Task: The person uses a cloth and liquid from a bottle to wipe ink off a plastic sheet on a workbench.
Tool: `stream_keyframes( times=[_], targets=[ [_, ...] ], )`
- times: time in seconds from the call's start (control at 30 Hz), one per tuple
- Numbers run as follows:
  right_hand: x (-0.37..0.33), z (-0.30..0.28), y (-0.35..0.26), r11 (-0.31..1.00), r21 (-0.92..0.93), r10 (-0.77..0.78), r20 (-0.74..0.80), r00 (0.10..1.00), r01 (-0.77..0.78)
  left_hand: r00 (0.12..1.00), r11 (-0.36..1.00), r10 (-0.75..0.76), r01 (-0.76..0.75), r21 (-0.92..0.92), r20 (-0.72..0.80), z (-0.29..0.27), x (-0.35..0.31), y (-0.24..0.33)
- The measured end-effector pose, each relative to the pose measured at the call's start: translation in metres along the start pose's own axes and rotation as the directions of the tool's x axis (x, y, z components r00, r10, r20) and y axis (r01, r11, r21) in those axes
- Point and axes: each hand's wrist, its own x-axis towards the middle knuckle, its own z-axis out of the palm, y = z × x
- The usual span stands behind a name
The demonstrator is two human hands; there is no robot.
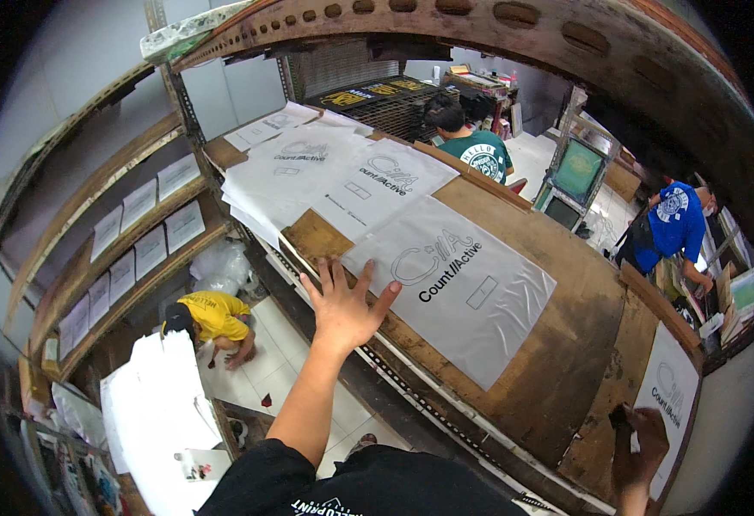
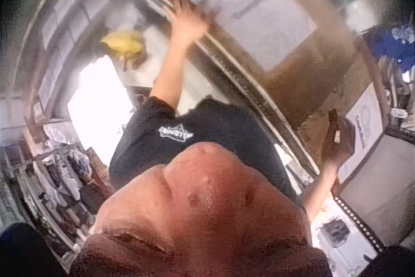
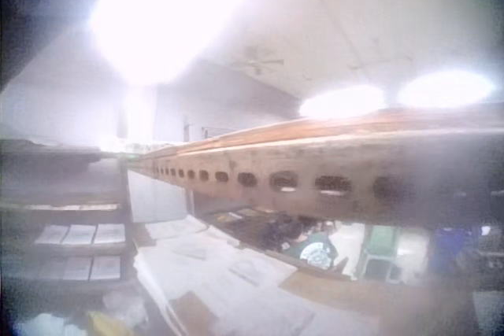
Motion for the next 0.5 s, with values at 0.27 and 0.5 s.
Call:
stream_keyframes(
  times=[0.27,0.5],
  targets=[
    [-0.021,-0.009,0.011,0.995,0.063,0.087,-0.096,0.992,-0.082,0.980,0.997,0.042,-0.055,-0.060,-0.195,0.011,0.010,-0.015],
    [-0.018,-0.014,0.003,1.000,-0.018,0.015,-0.183,0.983,-0.018,0.944,0.942,0.129,-0.213,-0.260,-0.305,0.010,0.080,-0.049]
  ],
)
